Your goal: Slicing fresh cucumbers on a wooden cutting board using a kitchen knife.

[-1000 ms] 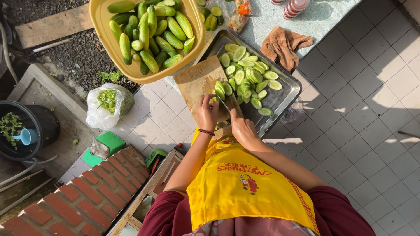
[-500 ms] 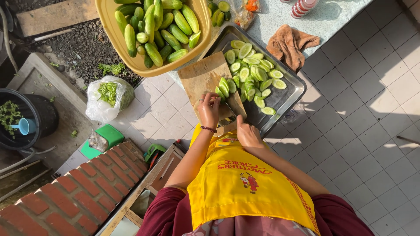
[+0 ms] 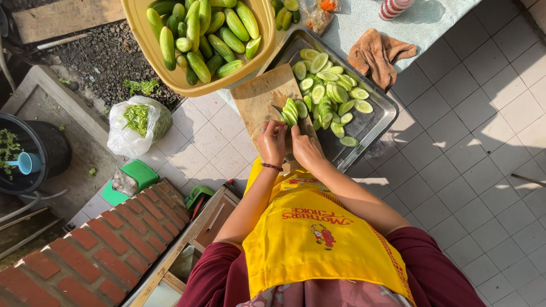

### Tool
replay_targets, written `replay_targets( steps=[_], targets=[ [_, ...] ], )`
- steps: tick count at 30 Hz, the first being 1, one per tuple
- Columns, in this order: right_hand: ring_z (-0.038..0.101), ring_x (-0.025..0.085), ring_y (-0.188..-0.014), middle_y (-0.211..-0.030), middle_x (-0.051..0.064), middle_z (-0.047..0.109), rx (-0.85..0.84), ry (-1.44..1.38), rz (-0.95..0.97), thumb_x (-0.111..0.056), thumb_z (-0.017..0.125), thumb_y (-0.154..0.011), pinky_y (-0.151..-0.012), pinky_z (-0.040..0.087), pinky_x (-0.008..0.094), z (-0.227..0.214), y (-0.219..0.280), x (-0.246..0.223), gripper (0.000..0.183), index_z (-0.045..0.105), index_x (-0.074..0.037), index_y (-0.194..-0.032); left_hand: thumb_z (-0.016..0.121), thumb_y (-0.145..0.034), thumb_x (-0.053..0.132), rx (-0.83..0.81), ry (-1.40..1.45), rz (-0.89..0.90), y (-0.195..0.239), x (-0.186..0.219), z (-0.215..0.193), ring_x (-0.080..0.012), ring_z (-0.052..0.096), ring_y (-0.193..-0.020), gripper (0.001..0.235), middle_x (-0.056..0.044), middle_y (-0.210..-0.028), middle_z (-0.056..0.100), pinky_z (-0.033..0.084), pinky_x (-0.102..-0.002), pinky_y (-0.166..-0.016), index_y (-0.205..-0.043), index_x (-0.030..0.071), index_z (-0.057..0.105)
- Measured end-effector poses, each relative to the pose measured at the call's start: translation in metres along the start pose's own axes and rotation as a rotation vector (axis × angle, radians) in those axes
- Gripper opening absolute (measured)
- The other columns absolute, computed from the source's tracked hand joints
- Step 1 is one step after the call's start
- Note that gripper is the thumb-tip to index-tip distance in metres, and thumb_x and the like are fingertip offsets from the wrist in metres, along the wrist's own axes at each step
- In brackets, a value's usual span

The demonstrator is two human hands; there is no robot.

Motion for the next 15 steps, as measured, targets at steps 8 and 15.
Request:
replay_targets(
  steps=[8, 15],
  targets=[
    [0.075, 0.037, -0.075, -0.076, 0.021, 0.073, -0.036, 0.217, 0.059, -0.003, 0.048, -0.092, -0.079, 0.06, 0.052, 0.023, 0.064, 0.022, 0.058, 0.037, 0.006, -0.148, 0.08, -0.087, 0.016, -0.038, -0.011, -0.103, -0.016, -0.018, -0.005, -0.025, 0.075, -0.079, 0.011, -0.005, -0.087, 0.067, 0.06, -0.037, -0.075, -0.09, 0.02, 0.071],
    [0.074, 0.044, -0.083, -0.084, 0.025, 0.073, -0.01, 0.105, 0.197, -0.003, 0.039, -0.094, -0.077, 0.059, 0.055, -0.007, 0.006, -0.006, 0.055, 0.033, 0.005, -0.148, 0.076, -0.091, 0.012, -0.148, 0.203, -0.183, -0.017, -0.03, -0.001, -0.0299, 0.076, -0.086, 0.009, -0.012, -0.095, 0.064, 0.061, -0.036, -0.077, -0.096, 0.011, 0.07]
  ],
)
Point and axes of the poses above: each hand's wrist, its own y-axis away from the middle knuckle, its own z-axis out of the palm, x = y × z, the point moved 7 cm from there along -y, towards the middle knuckle
